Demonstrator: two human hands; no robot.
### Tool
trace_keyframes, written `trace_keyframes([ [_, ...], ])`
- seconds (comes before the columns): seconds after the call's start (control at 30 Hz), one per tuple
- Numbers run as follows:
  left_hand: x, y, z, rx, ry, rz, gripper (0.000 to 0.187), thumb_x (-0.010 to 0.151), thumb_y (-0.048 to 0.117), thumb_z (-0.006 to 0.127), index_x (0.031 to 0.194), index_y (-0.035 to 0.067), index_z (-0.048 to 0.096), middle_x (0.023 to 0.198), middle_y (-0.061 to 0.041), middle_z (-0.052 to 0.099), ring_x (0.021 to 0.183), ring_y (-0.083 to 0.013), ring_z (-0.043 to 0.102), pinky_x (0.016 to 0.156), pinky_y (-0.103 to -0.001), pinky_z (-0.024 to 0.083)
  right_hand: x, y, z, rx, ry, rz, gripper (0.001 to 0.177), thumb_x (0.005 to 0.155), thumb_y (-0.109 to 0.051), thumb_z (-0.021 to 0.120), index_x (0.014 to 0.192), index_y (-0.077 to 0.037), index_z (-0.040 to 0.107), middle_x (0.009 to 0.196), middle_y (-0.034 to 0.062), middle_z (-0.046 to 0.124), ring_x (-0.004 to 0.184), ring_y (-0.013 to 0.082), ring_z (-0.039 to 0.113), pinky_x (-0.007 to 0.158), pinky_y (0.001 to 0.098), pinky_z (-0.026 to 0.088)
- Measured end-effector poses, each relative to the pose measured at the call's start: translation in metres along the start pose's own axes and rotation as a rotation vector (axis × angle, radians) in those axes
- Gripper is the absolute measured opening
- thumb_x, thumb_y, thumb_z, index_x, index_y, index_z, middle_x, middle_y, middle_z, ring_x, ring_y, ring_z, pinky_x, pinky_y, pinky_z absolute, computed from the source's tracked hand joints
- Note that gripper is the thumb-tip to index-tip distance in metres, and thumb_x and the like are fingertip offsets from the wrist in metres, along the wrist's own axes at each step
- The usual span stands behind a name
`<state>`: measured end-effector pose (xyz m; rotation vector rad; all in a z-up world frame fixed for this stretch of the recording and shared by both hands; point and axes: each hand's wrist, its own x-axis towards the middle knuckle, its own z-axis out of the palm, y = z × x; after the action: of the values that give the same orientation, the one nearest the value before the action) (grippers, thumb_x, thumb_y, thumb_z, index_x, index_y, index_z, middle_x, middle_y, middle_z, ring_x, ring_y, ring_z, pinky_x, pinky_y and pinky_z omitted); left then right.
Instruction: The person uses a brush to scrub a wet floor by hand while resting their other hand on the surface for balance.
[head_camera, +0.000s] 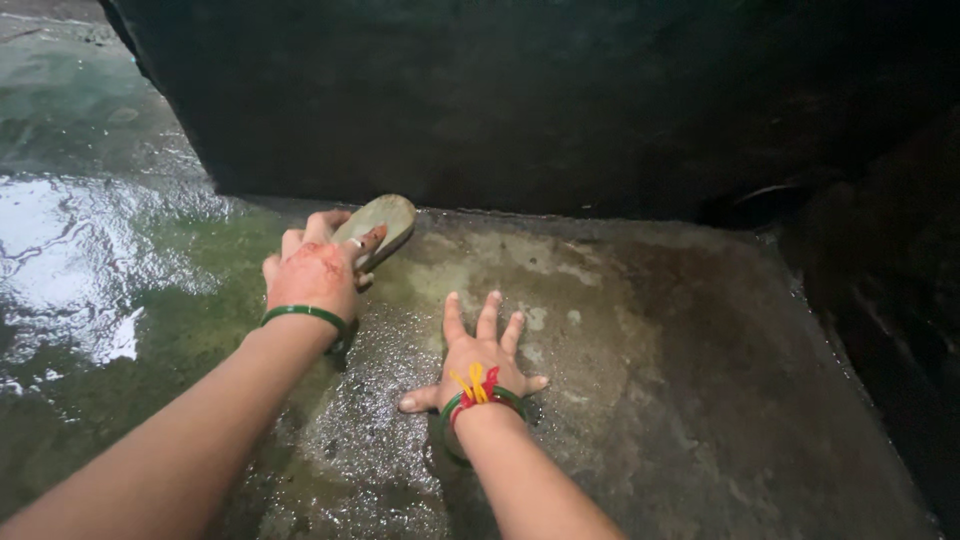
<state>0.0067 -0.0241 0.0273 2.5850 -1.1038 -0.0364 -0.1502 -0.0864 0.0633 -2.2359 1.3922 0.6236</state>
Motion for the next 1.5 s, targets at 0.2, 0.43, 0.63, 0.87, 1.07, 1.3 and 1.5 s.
trace_keyframes([
  [0.2,-0.092,-0.001,-0.004,-0.031,0.025,0.055,0.056,0.077,0.023,0.074,0.127,0.048,0.068,0.145,0.005,0.051,0.123,-0.0224,0.052,0.096,-0.045,0.045,-0.002,0.0,-0.001,0.035,0.003,-0.002,0.139,0.055,-0.05,0.098,0.16,-0.051,0.007,0.173,-0.0062,-0.013,0.16,0.03,-0.005,0.113,0.0802,0.021],
  [0.43,-0.079,-0.014,-0.003,-0.013,0.089,0.02,0.049,0.086,0.021,0.068,0.127,0.049,0.066,0.145,0.004,0.052,0.124,-0.0238,0.052,0.095,-0.047,0.044,-0.001,0.0,0.002,0.035,0.025,-0.012,0.139,0.055,-0.051,0.098,0.16,-0.05,0.007,0.173,-0.0061,-0.013,0.16,0.0296,-0.006,0.112,0.0805,0.022],
  [0.63,-0.002,-0.021,-0.005,-0.015,-0.026,-0.162,0.054,0.084,0.026,0.076,0.13,0.052,0.064,0.149,0.006,0.045,0.126,-0.0252,0.048,0.099,-0.05,0.042,-0.001,0.001,-0.002,0.025,0.007,-0.002,0.139,0.056,-0.05,0.098,0.161,-0.05,0.007,0.173,-0.0056,-0.013,0.16,0.0299,-0.005,0.113,0.079,0.022],
  [0.87,-0.097,-0.026,-0.02,-0.024,-0.035,-0.12,0.057,0.077,0.028,0.078,0.128,0.052,0.066,0.147,0.007,0.048,0.123,-0.0218,0.052,0.095,-0.048,0.05,-0.013,-0.019,-0.012,-0.074,0.028,-0.043,0.138,0.057,-0.048,0.099,0.161,-0.047,0.007,0.173,-0.0049,-0.009,0.16,0.0311,-0.001,0.115,0.0781,0.022],
  [1.07,-0.102,-0.047,-0.021,-0.015,0.021,-0.116,0.052,0.081,0.022,0.074,0.125,0.048,0.068,0.145,0.006,0.05,0.124,-0.0217,0.051,0.098,-0.048,0.046,-0.004,-0.055,0.008,-0.084,0.027,-0.296,0.133,0.059,-0.035,0.1,0.16,-0.043,0.015,0.173,-0.0048,-0.006,0.159,0.029,0.003,0.116,0.0735,0.024],
  [1.3,-0.054,-0.054,-0.017,0.04,0.119,-0.107,0.051,0.078,0.021,0.076,0.123,0.044,0.07,0.144,0.002,0.05,0.122,-0.0254,0.05,0.097,-0.051,0.043,0.002,-0.057,0.021,-0.025,0.029,-0.305,0.13,0.055,-0.024,0.102,0.158,-0.043,0.025,0.172,-0.0056,0.002,0.158,0.0268,0.006,0.118,0.0694,0.024],
  [1.5,-0.099,-0.043,-0.018,-0.022,0.006,-0.095,0.052,0.08,0.022,0.075,0.123,0.05,0.069,0.145,0.006,0.05,0.121,-0.0228,0.053,0.095,-0.046,0.049,0.003,-0.051,0.022,-0.016,0.11,-0.353,0.122,0.051,-0.022,0.102,0.153,-0.042,0.039,0.173,-0.0029,0.009,0.159,0.0284,0.01,0.116,0.0701,0.028],
])
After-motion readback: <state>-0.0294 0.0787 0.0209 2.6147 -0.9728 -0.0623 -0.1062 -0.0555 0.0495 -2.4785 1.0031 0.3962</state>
